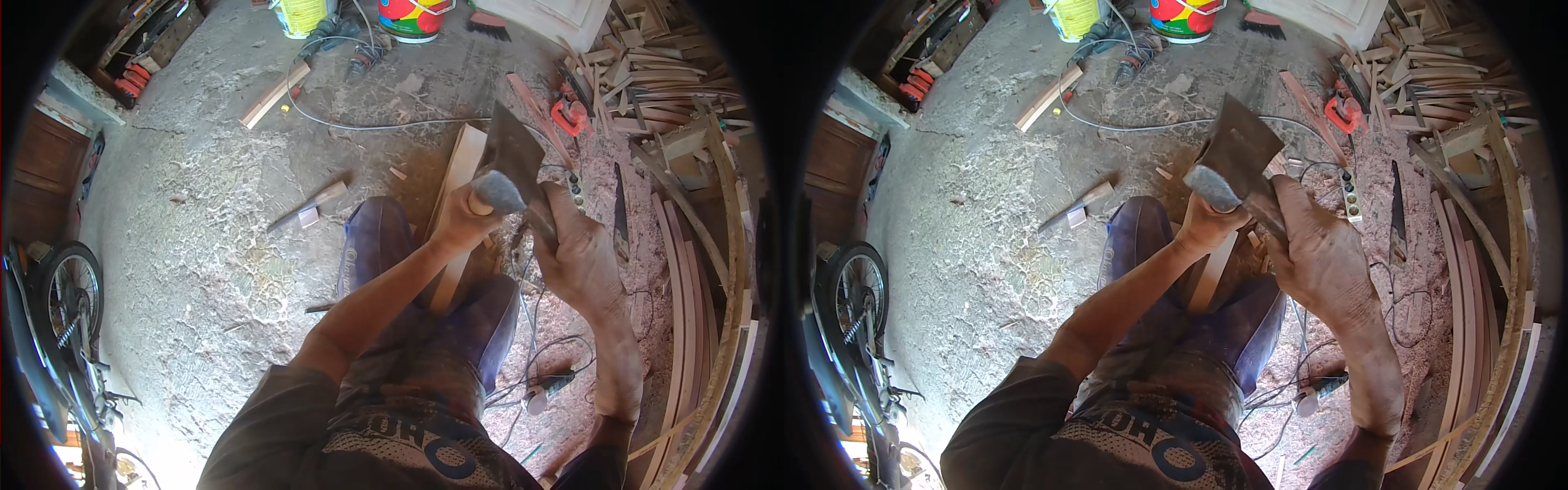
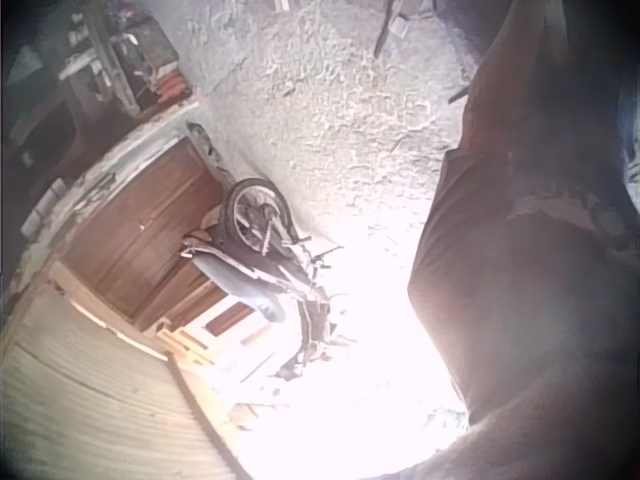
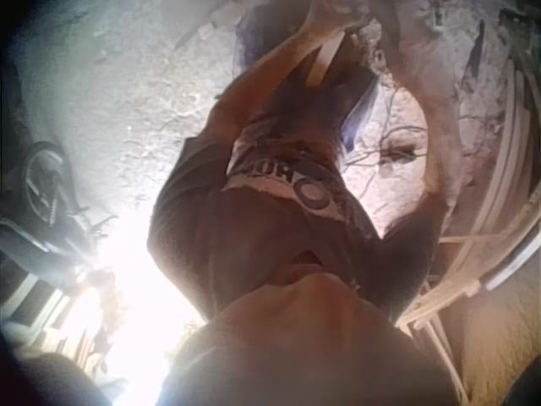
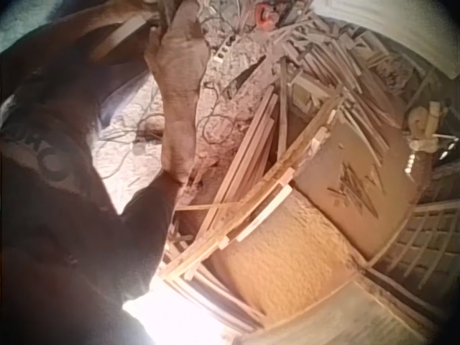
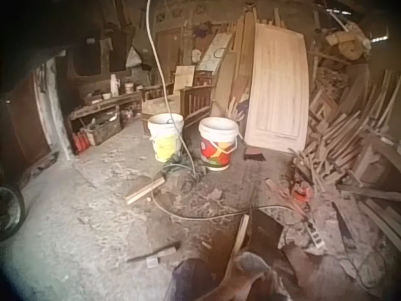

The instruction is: The person uses an axe to carve and shape a cylindrical piece of wood, striking the wood with the blade to remove material. They rotate the wood and check the surface while sitting on a workshop floor.

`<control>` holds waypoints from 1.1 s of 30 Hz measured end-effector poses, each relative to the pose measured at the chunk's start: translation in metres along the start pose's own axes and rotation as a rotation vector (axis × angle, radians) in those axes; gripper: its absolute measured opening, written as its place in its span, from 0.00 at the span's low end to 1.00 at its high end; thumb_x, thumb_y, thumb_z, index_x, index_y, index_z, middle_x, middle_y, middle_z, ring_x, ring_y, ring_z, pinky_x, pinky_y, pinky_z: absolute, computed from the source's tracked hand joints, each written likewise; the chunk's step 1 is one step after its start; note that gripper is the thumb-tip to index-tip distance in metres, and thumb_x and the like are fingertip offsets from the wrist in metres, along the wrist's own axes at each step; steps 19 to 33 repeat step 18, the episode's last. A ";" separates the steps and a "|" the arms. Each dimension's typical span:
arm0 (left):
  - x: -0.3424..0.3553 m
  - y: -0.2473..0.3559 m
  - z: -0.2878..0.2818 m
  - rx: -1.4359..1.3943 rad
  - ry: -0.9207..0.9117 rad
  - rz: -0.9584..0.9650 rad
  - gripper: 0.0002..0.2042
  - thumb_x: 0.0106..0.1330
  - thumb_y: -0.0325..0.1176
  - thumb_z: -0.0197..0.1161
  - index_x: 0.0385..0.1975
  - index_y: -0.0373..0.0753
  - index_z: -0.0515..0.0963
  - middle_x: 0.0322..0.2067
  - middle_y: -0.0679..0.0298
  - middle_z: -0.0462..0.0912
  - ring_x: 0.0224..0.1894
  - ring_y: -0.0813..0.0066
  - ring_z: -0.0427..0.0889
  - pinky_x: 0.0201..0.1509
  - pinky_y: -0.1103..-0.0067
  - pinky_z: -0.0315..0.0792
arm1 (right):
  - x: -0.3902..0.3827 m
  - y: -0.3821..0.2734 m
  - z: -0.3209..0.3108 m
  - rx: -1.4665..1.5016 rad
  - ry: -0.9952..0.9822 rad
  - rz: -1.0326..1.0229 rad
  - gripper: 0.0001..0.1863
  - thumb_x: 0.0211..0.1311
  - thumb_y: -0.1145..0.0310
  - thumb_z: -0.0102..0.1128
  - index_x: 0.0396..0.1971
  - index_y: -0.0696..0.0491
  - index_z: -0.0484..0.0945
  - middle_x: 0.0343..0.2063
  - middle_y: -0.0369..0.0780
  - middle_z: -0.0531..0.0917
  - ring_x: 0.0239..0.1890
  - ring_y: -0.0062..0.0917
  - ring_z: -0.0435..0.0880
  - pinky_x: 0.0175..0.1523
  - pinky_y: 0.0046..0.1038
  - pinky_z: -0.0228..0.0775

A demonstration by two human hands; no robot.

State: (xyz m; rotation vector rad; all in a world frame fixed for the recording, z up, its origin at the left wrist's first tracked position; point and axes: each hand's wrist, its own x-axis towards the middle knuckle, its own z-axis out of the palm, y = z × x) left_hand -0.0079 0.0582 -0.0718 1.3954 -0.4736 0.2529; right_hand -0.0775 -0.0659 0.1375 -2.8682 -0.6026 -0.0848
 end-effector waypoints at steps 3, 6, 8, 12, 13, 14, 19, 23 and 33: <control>-0.002 -0.011 0.007 -0.067 0.003 0.016 0.16 0.49 0.24 0.75 0.38 0.37 0.81 0.34 0.67 0.85 0.37 0.82 0.82 0.43 0.79 0.77 | -0.006 0.017 0.019 -0.202 -0.222 0.005 0.21 0.58 0.74 0.65 0.48 0.54 0.66 0.30 0.47 0.83 0.32 0.41 0.88 0.36 0.41 0.81; -0.004 -0.021 0.015 -0.043 0.123 0.061 0.15 0.50 0.24 0.73 0.40 0.36 0.81 0.35 0.68 0.85 0.38 0.83 0.81 0.43 0.80 0.76 | -0.001 0.024 0.020 -0.049 -0.144 0.005 0.21 0.59 0.75 0.62 0.52 0.55 0.67 0.29 0.50 0.83 0.32 0.47 0.85 0.38 0.44 0.78; -0.003 0.003 0.014 -0.233 0.016 -0.211 0.15 0.53 0.24 0.72 0.42 0.35 0.80 0.36 0.68 0.85 0.39 0.83 0.80 0.44 0.80 0.76 | -0.003 0.024 0.010 0.027 -0.106 0.053 0.20 0.60 0.75 0.62 0.51 0.54 0.67 0.28 0.49 0.83 0.32 0.46 0.86 0.37 0.44 0.79; -0.004 0.000 0.002 -0.194 -0.012 -0.284 0.12 0.54 0.25 0.72 0.38 0.36 0.80 0.32 0.69 0.83 0.35 0.85 0.78 0.40 0.79 0.75 | -0.001 0.007 0.008 0.048 -0.097 0.127 0.19 0.58 0.74 0.64 0.47 0.54 0.68 0.27 0.48 0.83 0.33 0.45 0.87 0.35 0.41 0.80; -0.005 -0.004 0.006 -0.231 -0.008 -0.239 0.12 0.54 0.26 0.72 0.37 0.36 0.80 0.31 0.69 0.83 0.34 0.84 0.78 0.39 0.79 0.75 | -0.004 0.015 0.021 -0.036 -0.151 0.084 0.19 0.57 0.74 0.64 0.47 0.54 0.68 0.27 0.48 0.83 0.33 0.46 0.87 0.35 0.42 0.80; -0.005 -0.007 0.010 -0.238 -0.031 -0.227 0.11 0.55 0.27 0.72 0.37 0.36 0.80 0.31 0.69 0.82 0.34 0.84 0.78 0.39 0.79 0.74 | -0.008 0.021 0.029 -0.121 -0.206 0.042 0.19 0.57 0.75 0.64 0.47 0.54 0.68 0.27 0.49 0.82 0.33 0.46 0.86 0.36 0.42 0.80; -0.018 -0.001 -0.002 -0.166 -0.126 -0.277 0.11 0.58 0.30 0.73 0.38 0.37 0.80 0.31 0.69 0.83 0.35 0.84 0.78 0.40 0.79 0.74 | -0.014 0.022 0.031 0.050 -0.189 0.163 0.20 0.57 0.73 0.64 0.48 0.52 0.67 0.29 0.50 0.83 0.35 0.49 0.86 0.41 0.48 0.79; -0.018 -0.001 -0.002 -0.166 -0.126 -0.277 0.11 0.58 0.30 0.73 0.38 0.37 0.80 0.31 0.69 0.83 0.35 0.84 0.78 0.40 0.79 0.74 | -0.014 0.022 0.031 0.050 -0.189 0.163 0.20 0.57 0.73 0.64 0.48 0.52 0.67 0.29 0.50 0.83 0.35 0.49 0.86 0.41 0.48 0.79; -0.018 -0.001 -0.002 -0.166 -0.126 -0.277 0.11 0.58 0.30 0.73 0.38 0.37 0.80 0.31 0.69 0.83 0.35 0.84 0.78 0.40 0.79 0.74 | -0.014 0.022 0.031 0.050 -0.189 0.163 0.20 0.57 0.73 0.64 0.48 0.52 0.67 0.29 0.50 0.83 0.35 0.49 0.86 0.41 0.48 0.79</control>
